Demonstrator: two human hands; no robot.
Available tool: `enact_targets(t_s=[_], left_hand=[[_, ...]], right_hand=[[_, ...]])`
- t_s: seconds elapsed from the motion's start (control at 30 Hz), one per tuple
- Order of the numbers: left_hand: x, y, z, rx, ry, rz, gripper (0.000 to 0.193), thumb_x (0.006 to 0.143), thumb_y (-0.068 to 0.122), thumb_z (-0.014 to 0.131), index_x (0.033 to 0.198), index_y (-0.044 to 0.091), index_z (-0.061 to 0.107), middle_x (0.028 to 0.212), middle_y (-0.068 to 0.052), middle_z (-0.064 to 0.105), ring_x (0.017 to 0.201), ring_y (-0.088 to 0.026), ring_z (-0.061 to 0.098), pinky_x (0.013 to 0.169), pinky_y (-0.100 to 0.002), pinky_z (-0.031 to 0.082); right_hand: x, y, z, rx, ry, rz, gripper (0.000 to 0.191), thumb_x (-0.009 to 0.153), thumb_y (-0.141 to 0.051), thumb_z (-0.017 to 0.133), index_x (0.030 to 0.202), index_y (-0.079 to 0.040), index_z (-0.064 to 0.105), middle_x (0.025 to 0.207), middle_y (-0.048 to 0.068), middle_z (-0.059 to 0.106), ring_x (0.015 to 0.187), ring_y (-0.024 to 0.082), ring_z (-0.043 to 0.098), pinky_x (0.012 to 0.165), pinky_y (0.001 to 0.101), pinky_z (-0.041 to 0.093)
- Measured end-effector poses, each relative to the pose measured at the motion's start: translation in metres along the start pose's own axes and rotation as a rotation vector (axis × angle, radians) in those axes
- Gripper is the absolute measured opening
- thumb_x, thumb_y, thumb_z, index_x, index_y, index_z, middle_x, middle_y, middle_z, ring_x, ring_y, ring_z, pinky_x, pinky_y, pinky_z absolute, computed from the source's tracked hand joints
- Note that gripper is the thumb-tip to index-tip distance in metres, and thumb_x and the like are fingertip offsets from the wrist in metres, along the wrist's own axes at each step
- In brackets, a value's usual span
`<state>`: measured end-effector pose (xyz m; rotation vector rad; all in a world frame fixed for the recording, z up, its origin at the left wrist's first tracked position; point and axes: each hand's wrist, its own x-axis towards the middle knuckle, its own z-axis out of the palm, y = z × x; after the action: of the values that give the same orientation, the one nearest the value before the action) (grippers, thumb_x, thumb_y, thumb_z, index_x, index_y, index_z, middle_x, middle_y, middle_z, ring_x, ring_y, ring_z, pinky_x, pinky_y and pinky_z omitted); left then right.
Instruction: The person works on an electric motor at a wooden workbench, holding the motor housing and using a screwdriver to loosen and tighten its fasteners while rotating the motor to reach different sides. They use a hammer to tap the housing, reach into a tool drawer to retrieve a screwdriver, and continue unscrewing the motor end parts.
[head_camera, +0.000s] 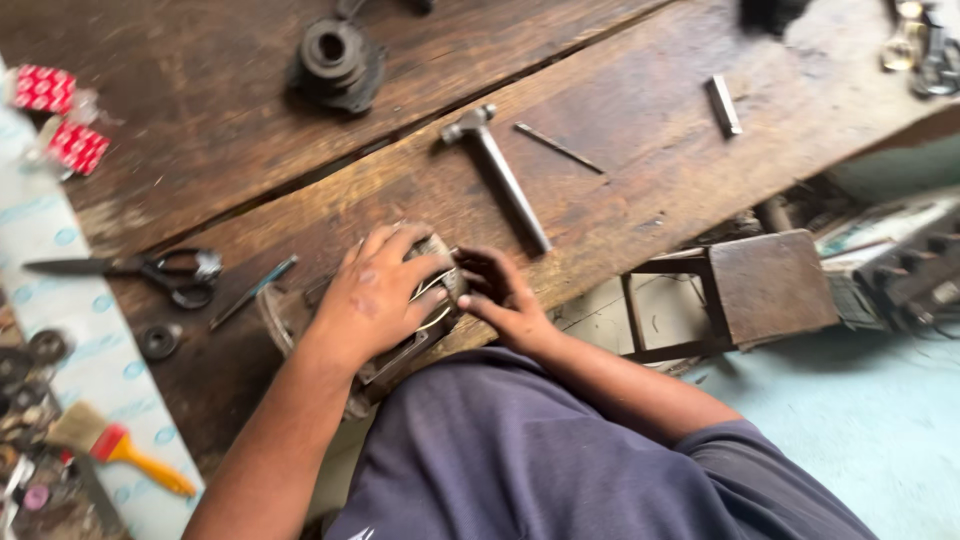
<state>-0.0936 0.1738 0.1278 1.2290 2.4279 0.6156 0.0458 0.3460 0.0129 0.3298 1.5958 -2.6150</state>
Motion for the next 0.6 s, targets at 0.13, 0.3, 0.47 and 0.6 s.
enact_targets(t_s=[0.13,0.3,0.47,0.6], left_hand=[[-0.002,0.005,0.007,0.070,-0.045,-0.017,0.039,0.081,0.027,0.078,0.119,0.021,0.071,0.143,-0.011,0.055,0.136,-0.034,0.046,0.107,-0.055,0.039],[-0.009,-0.001,0.013,0.084,0.035,0.043,0.038,0.083,0.027,0.078,0.120,0.018,0.070,0.141,-0.013,0.056,0.136,-0.036,0.047,0.108,-0.055,0.039],[-0.009,-0.009,0.016,0.019,0.078,0.060,0.042,0.090,0.032,0.070,0.126,0.011,0.066,0.142,-0.016,0.057,0.137,-0.039,0.047,0.110,-0.056,0.038],[-0.009,-0.015,0.015,-0.134,0.063,-0.030,0.040,0.102,0.035,0.058,0.133,0.010,0.064,0.145,-0.015,0.060,0.138,-0.034,0.055,0.118,-0.050,0.042]], right_hand=[[-0.007,0.002,0.001,-0.114,0.013,-0.093,0.065,0.097,0.002,0.067,0.154,-0.008,0.038,0.154,0.011,0.048,0.144,0.025,0.045,0.120,0.0402,0.042],[-0.009,0.015,0.012,-0.115,0.043,-0.195,0.063,0.096,0.001,0.068,0.152,-0.007,0.040,0.152,0.011,0.049,0.141,0.023,0.048,0.116,0.0400,0.045],[-0.013,0.026,0.012,-0.222,0.108,-0.251,0.060,0.098,0.000,0.068,0.152,-0.003,0.043,0.150,0.012,0.053,0.138,0.023,0.052,0.117,0.0399,0.044],[-0.014,0.033,0.012,-0.322,0.178,-0.292,0.061,0.099,-0.001,0.068,0.153,-0.003,0.041,0.153,0.013,0.052,0.141,0.024,0.050,0.119,0.0401,0.043]])
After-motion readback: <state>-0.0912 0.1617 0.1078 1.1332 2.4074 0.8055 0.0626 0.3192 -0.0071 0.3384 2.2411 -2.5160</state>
